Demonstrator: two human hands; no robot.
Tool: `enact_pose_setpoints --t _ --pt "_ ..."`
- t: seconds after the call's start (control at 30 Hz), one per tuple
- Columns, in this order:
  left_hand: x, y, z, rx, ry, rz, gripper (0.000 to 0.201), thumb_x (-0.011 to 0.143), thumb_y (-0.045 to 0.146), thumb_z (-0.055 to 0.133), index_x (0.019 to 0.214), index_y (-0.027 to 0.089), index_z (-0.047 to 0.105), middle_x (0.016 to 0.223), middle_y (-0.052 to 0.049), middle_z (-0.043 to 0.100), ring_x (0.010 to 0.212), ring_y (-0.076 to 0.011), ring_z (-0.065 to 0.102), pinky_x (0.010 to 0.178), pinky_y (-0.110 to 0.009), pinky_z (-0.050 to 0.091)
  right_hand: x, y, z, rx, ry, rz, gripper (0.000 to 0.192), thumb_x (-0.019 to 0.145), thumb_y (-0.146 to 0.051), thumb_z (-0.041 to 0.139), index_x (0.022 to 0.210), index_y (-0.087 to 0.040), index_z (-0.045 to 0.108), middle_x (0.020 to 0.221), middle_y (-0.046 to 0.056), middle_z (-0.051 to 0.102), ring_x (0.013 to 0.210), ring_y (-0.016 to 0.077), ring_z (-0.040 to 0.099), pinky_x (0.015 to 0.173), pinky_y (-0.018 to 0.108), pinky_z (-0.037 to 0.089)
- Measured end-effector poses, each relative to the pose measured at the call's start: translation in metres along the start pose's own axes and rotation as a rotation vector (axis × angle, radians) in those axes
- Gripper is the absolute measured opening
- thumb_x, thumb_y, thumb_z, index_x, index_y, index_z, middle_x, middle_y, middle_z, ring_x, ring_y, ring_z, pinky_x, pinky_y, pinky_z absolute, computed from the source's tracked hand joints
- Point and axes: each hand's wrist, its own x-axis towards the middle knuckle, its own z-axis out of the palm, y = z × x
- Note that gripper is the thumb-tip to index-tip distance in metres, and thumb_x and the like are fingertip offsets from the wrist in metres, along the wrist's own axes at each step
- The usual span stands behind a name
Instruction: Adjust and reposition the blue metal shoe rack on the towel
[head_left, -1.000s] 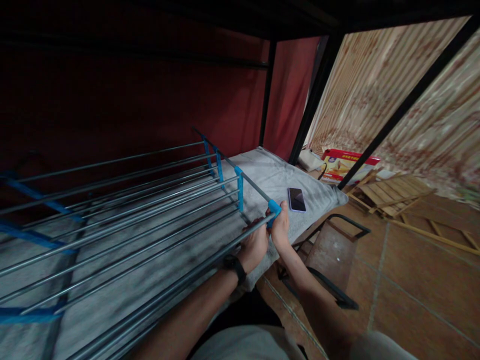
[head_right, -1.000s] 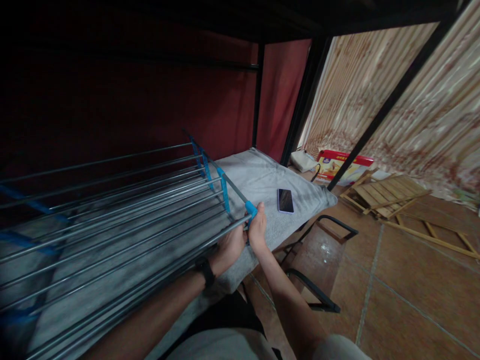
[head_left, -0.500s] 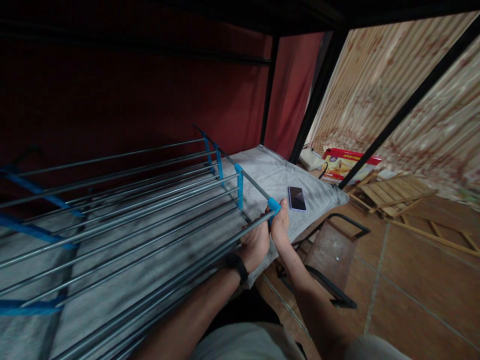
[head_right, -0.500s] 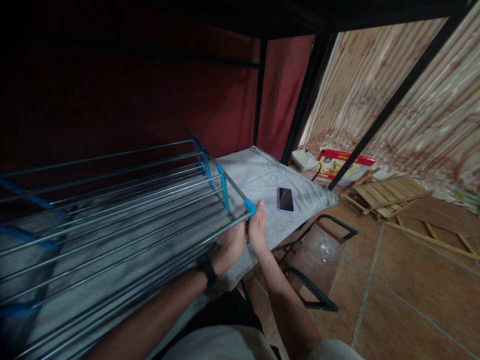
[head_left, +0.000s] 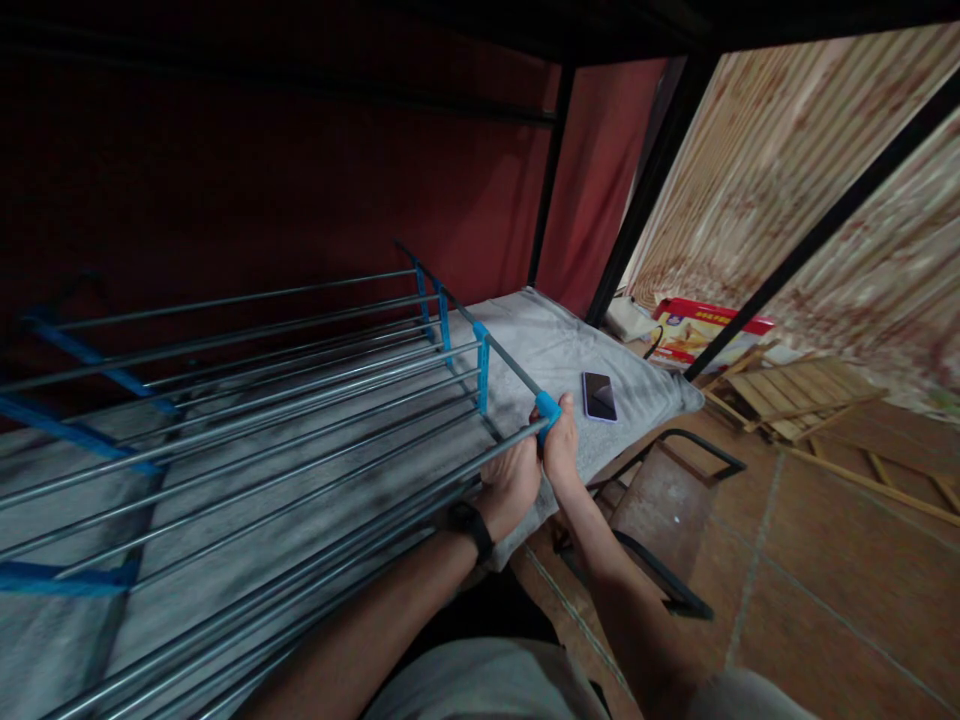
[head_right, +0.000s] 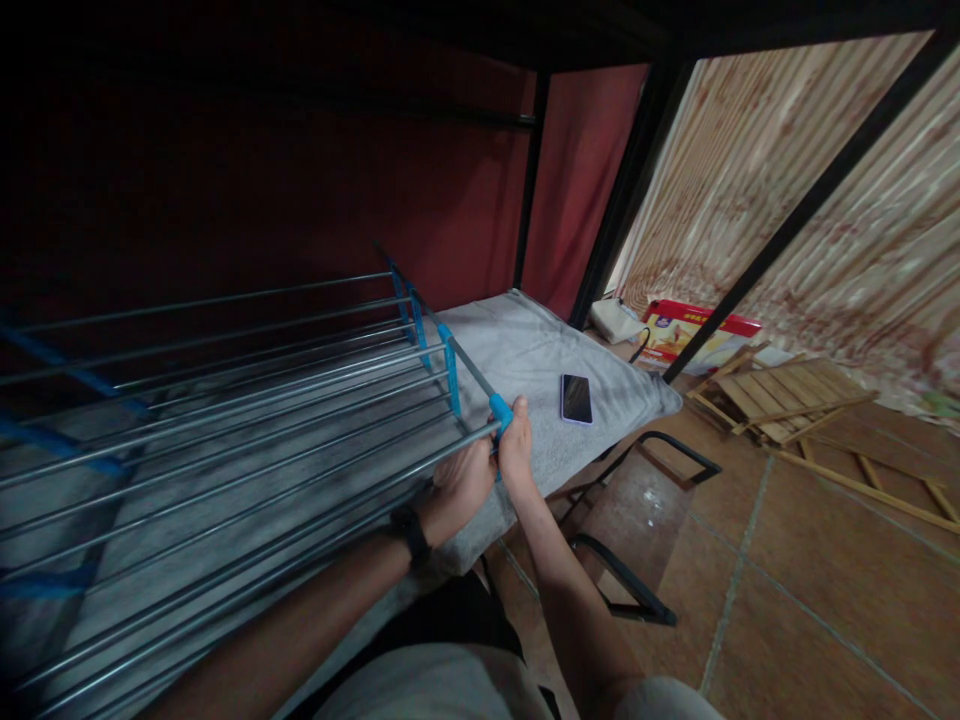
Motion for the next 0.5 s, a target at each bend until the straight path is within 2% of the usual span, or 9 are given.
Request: enact_pose_setpoints --t 0.2,0.4,0.5 --pt "-0.0012 -0.003 0.0056 0.049 0.007 -0.009 0.024 0.097 0.026 0.046 0.108 0.021 0.067 0.097 -0.011 0.072 0.1 -0.0258 0.064 0.089 -0.038 0.05 0.0029 0.0035 -0.003 0.008 -0.035 0.028 0.074 0.084 -0.085 0.028 0.061 -0.022 0.057 0.054 -0.002 0.056 0.056 0.0148 0.053 0.062 0.029 0.043" --pt "-0.0018 -0.002 0.007 0.121 0.036 0.048 0.028 0.094 0.02 0.051 0.119 0.022 0.063 0.107 -0.012 0.071 0.114 -0.0293 0.061 0.097 -0.042 0.047 0.003 0.002 -0.0046 -0.045 -0.027 0.008 0.075 0.083 -0.087 0.029 0.059 -0.022 0.058 0.056 0.0 0.059 0.059 0.016 0.055 0.065 0.029 0.045" --pt "-0.0008 -0.0011 0.0058 0.106 0.042 0.054 0.028 0.092 0.018 0.052 0.117 0.02 0.064 0.108 -0.013 0.071 0.119 -0.0314 0.059 0.102 -0.044 0.045 0.0014 0.0029 -0.0064 -0.065 -0.016 0.035 0.074 0.083 -0.086 0.029 0.062 -0.022 0.06 0.058 0.0 0.061 0.062 0.0169 0.057 0.066 0.03 0.046"
